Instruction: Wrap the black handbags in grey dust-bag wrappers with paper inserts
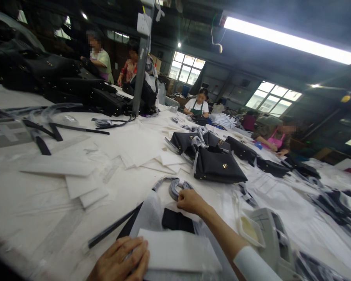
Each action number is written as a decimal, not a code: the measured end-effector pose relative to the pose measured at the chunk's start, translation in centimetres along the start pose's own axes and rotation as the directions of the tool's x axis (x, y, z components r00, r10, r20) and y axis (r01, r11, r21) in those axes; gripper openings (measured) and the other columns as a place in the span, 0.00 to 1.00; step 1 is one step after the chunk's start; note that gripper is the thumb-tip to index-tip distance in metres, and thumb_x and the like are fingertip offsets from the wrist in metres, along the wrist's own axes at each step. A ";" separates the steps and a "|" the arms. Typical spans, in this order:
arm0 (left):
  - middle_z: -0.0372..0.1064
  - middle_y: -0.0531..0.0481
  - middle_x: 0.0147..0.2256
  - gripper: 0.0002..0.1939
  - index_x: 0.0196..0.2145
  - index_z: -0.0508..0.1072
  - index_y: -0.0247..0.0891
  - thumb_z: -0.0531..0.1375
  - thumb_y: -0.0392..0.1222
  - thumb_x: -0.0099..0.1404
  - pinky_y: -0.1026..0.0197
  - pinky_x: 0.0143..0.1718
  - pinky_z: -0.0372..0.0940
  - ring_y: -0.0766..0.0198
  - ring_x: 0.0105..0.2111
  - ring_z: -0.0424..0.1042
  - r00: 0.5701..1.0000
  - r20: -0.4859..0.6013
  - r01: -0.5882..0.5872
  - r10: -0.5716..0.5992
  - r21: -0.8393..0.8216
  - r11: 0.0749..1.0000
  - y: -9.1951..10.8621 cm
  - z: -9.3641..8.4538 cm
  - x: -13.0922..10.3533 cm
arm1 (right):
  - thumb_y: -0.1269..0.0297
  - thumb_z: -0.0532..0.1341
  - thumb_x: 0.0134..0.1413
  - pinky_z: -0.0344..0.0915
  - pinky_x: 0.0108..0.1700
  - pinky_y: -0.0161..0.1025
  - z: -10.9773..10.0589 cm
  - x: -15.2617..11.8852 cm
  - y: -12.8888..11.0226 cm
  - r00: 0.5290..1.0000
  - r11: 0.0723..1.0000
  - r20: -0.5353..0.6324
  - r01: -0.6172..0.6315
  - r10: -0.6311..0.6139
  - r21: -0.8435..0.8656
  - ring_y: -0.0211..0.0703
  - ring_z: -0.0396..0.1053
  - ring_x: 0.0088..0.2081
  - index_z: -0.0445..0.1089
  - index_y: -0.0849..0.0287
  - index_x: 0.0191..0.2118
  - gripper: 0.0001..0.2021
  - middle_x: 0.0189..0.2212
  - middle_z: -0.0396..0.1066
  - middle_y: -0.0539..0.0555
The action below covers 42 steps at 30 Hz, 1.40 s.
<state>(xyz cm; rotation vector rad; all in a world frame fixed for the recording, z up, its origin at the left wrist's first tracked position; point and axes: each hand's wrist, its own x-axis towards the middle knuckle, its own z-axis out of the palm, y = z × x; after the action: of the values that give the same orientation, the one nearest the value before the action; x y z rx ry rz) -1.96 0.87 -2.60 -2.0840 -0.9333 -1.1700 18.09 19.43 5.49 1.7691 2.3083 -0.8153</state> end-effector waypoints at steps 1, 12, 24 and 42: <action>0.75 0.48 0.38 0.17 0.38 0.76 0.38 0.48 0.32 0.74 0.60 0.47 0.70 0.63 0.42 0.76 0.999 -0.036 0.003 -0.003 0.000 1.000 0.0 0.2 0.0 | 0.74 0.63 0.43 0.68 0.36 0.37 -0.2 0.0 -0.3 1.000 0.997 0.005 -0.020 0.019 0.075 0.44 0.73 0.32 0.64 0.58 0.22 0.08 0.23 0.69 0.50; 0.75 0.46 0.41 0.15 0.41 0.76 0.36 0.49 0.29 0.73 0.58 0.50 0.69 0.61 0.44 0.75 1.000 0.008 0.012 -0.012 -0.015 1.000 0.0 -0.6 0.8 | 0.81 0.59 0.42 0.57 0.17 0.26 -4.8 0.7 -6.1 0.995 0.850 -0.063 -0.033 0.077 0.525 0.31 0.61 0.15 0.66 0.59 0.30 0.09 0.14 0.62 0.41; 0.74 0.43 0.43 0.19 0.45 0.76 0.34 0.44 0.32 0.76 0.59 0.47 0.70 0.60 0.47 0.73 0.992 0.123 0.033 -0.027 -0.049 0.998 -0.2 -1.1 1.4 | 0.75 0.64 0.47 0.72 0.25 0.31 -3.7 -3.6 -8.3 0.994 0.452 -0.045 -0.003 0.095 0.892 0.35 0.71 0.21 0.67 0.60 0.33 0.07 0.18 0.68 0.46; 0.74 0.45 0.43 0.17 0.44 0.75 0.34 0.47 0.30 0.75 0.57 0.47 0.69 0.59 0.46 0.73 0.994 0.084 0.072 -0.065 -0.083 0.994 -0.1 -0.9 1.8 | 0.59 0.64 0.46 0.74 0.42 0.50 2.0 -12.2 -2.1 0.941 0.876 -0.319 0.247 -0.114 0.413 0.50 0.74 0.37 0.68 0.53 0.57 0.28 0.41 0.74 0.56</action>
<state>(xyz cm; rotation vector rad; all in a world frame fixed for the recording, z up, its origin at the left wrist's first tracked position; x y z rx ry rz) -1.74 0.79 -0.59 -2.1978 -1.0156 -1.1865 19.47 7.63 9.47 1.9743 2.6742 -1.2964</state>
